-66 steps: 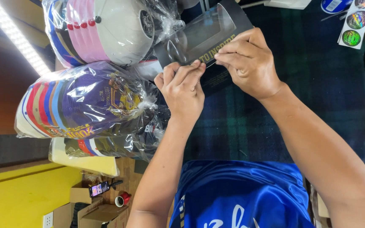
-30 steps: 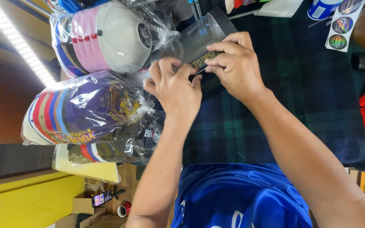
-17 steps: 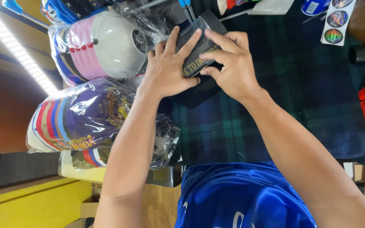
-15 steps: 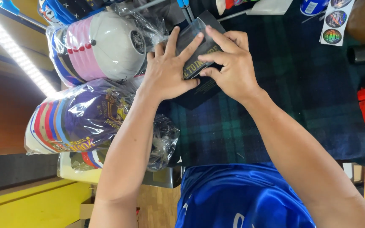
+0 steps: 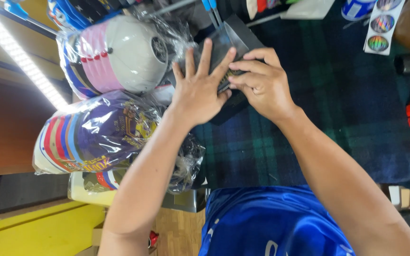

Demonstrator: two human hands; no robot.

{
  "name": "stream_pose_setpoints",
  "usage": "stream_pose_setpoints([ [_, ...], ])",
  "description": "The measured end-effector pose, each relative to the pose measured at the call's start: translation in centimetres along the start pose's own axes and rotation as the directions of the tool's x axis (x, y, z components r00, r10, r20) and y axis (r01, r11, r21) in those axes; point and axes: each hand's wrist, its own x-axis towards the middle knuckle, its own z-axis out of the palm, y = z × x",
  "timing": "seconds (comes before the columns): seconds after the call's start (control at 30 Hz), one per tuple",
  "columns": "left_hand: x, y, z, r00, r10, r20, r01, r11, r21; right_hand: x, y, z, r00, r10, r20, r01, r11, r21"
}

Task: The person assembles a small black cardboard box with a clear plastic window, folding the flaps and pressing the edges to secure the structure. The person then places a patterned item inside the box and closes the lid.

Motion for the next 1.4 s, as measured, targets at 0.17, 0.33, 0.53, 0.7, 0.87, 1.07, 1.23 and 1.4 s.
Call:
stream_pose_setpoints([
  [0.17,-1.6,0.2,6.8,0.733,0.150,-0.664,-0.066,0.986,0.150,-1.7,0.3,-2.8,0.963,0.263,0.058,-0.262,0.965,-0.017],
  [0.33,0.5,0.1,12.3,0.340,0.065,-0.938,-0.127,0.992,0.023,-1.7,0.2,-2.8,0.928,0.366,0.075,-0.368,0.930,0.010],
  [0.53,0.7,0.9,12.7,0.178,-0.081,-0.981,-0.206,0.971,-0.118,-2.4,-0.5,-2.4,0.953,0.296,-0.069,-0.302,0.949,-0.089],
  [0.7,-0.3,1.4,11.9,0.227,-0.155,-0.961,-0.214,0.955,-0.204,-2.1,-1.3,-2.6,0.945,0.311,-0.105,-0.321,0.941,-0.106],
  [0.87,-1.6,1.0,9.9,0.232,-0.147,-0.961,-0.308,0.926,-0.216,-1.9,0.3,-4.5,0.879,0.476,0.038,-0.476,0.867,0.149],
  [1.07,-2.3,0.1,8.3,0.249,-0.129,-0.960,-0.450,0.862,-0.233,-1.0,0.4,-5.9,0.807,0.551,0.211,-0.590,0.744,0.314],
  [1.23,-1.5,-1.4,10.0,0.249,-0.051,-0.967,-0.565,0.803,-0.188,-1.3,-3.0,-7.5,0.757,0.596,0.269,-0.653,0.672,0.349],
  [1.4,-1.2,-1.0,10.4,0.340,-0.070,-0.938,-0.563,0.783,-0.262,-0.8,-7.7,-7.9,0.592,0.799,0.104,-0.805,0.591,0.042],
])
